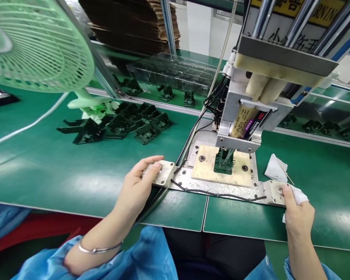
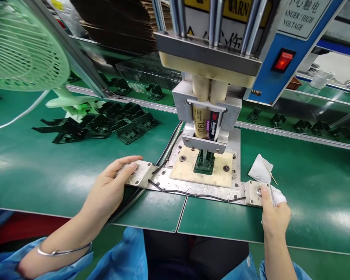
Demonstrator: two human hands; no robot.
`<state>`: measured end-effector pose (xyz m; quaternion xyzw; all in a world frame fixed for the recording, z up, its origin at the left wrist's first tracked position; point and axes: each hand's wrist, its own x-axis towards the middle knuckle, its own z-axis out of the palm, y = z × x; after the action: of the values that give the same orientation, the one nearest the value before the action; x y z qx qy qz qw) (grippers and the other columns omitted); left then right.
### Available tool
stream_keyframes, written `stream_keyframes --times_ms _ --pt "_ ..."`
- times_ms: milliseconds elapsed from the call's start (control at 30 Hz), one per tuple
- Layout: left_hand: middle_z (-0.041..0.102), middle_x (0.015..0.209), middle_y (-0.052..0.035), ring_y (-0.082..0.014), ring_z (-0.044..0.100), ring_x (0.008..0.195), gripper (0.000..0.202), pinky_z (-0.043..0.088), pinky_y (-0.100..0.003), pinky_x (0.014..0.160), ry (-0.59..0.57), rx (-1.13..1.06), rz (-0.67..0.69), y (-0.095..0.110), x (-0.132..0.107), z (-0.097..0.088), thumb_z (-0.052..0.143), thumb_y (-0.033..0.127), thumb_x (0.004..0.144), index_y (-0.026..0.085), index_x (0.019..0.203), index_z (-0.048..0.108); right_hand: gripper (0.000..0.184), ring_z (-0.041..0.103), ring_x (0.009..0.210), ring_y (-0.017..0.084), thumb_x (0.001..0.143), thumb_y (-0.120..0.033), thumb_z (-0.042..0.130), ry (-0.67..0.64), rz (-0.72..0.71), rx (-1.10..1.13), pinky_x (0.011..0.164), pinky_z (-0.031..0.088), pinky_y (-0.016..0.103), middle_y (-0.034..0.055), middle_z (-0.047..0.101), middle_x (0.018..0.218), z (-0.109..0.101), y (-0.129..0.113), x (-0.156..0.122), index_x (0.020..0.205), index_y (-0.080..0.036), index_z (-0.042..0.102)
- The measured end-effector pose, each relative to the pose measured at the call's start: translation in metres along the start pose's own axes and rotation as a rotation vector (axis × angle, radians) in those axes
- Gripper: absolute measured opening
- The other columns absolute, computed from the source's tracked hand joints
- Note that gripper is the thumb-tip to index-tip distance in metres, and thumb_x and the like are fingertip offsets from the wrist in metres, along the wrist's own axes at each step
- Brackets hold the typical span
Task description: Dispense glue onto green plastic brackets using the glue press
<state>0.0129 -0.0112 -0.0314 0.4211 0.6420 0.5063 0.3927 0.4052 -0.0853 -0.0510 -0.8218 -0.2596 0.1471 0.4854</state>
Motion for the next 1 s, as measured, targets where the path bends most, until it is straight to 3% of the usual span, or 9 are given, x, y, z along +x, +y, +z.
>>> stream_keyframes --times_ms 300,500,1000 --pt "0.069 0.089 -0.0002 -0.0162 0.056 0.077 0.034 0.041 -0.026 0.071 0.028 0.02 -0.005 0.0011 0.0003 0.0002 0.071 0.047 0.081 0.023 0.105 0.072 0.071 0.069 0.102 0.04 0.06 -0.075 0.07 -0.002 0.031 -0.034 0.087 0.049 0.046 0.0147 0.078 0.095 -0.0003 0.0016 0.0001 0.097 -0.015 0.079" --pt "0.067 0.086 0.0002 -0.0155 0.054 0.075 0.034 0.039 -0.026 0.069 0.034 0.01 0.024 -0.0002 0.0028 0.0012 0.072 0.047 0.08 0.023 0.103 0.072 0.071 0.07 0.097 0.038 0.062 -0.077 0.069 -0.004 -0.026 -0.048 0.083 0.051 0.043 0.0148 0.078 0.09 -0.0004 0.0006 -0.0014 0.093 -0.014 0.079" --pt "0.066 0.086 -0.0015 -0.0171 0.053 0.074 0.032 0.039 -0.029 0.07 0.024 0.027 0.046 -0.0002 0.0024 0.0005 0.069 0.044 0.083 0.02 0.104 0.072 0.067 0.07 0.096 0.038 0.066 -0.075 0.07 -0.025 -0.046 -0.019 0.084 0.051 0.044 0.0148 0.078 0.09 0.0006 0.0034 -0.0002 0.092 -0.013 0.079"
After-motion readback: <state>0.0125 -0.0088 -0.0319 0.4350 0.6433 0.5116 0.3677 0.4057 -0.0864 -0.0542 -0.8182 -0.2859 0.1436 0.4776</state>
